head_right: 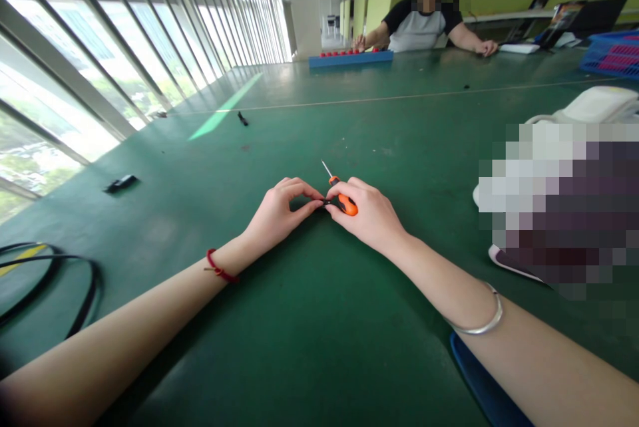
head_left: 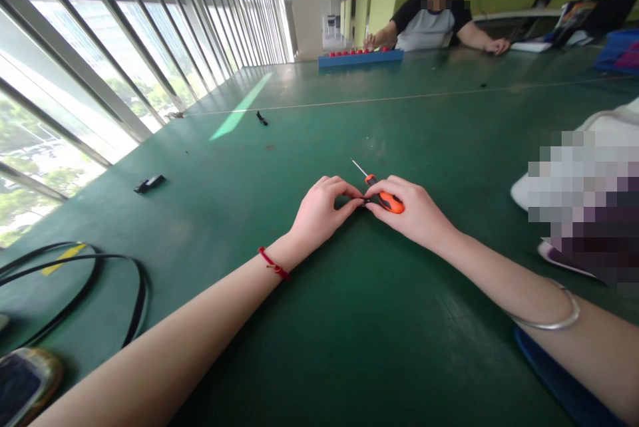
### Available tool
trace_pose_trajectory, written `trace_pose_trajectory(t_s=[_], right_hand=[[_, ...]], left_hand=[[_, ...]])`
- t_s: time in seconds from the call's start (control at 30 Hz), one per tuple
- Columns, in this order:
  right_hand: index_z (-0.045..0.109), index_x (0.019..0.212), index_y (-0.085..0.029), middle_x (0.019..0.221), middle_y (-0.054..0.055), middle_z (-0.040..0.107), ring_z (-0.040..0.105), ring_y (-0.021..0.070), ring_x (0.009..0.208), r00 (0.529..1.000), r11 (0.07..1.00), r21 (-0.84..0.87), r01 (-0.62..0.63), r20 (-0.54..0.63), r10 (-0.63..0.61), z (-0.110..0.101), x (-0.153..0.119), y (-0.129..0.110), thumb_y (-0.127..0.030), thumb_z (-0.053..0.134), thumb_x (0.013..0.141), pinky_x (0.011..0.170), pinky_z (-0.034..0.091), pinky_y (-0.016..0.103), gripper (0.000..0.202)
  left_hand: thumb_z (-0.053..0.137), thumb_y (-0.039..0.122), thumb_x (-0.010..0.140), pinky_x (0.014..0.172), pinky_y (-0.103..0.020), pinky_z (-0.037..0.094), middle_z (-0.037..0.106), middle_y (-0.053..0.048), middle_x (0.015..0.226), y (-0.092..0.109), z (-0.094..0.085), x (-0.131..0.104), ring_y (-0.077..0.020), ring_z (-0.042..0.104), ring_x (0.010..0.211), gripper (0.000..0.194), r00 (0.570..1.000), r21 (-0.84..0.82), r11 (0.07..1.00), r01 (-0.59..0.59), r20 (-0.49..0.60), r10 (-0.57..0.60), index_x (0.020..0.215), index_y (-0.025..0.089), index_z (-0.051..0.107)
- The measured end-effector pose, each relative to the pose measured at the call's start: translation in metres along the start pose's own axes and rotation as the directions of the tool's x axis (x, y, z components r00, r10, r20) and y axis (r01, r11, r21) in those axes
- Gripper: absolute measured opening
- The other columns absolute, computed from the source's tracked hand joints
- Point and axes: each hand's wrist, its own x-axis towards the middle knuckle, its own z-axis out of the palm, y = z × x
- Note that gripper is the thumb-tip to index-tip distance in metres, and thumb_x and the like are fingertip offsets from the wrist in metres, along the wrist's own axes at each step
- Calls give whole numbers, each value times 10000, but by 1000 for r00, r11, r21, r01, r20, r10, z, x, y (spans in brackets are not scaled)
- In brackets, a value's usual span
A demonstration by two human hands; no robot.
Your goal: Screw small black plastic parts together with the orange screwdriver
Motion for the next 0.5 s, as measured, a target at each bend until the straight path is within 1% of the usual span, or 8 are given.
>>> trace_pose_trajectory(t_s=[0.3, 0.5], right_hand=[[632, 879, -221, 827, 25, 559, 573, 163, 733, 1000, 999, 34, 2, -18, -1, -1, 0, 0, -254, 541, 803, 669, 420, 268, 124], [631, 874, -213, 824, 19, 546, 568, 160, 738, 1000, 998, 60, 24, -19, -23, -1, -1, 0, -248, 547, 801, 707, 420, 275, 117]], left_hand=[[601, 237, 794, 815, -312, 451, 642, -31, 895, 1, -1, -1, -185, 558, 889, 102, 1000, -4, 1000, 1, 5, -1, 868, 184, 646], [589, 250, 796, 815, -314, 449, 638, -27, 874, 0, 0, -1, -183, 550, 871, 96, 1000, 18, 1000, -20, 6, 19, 831, 184, 648]])
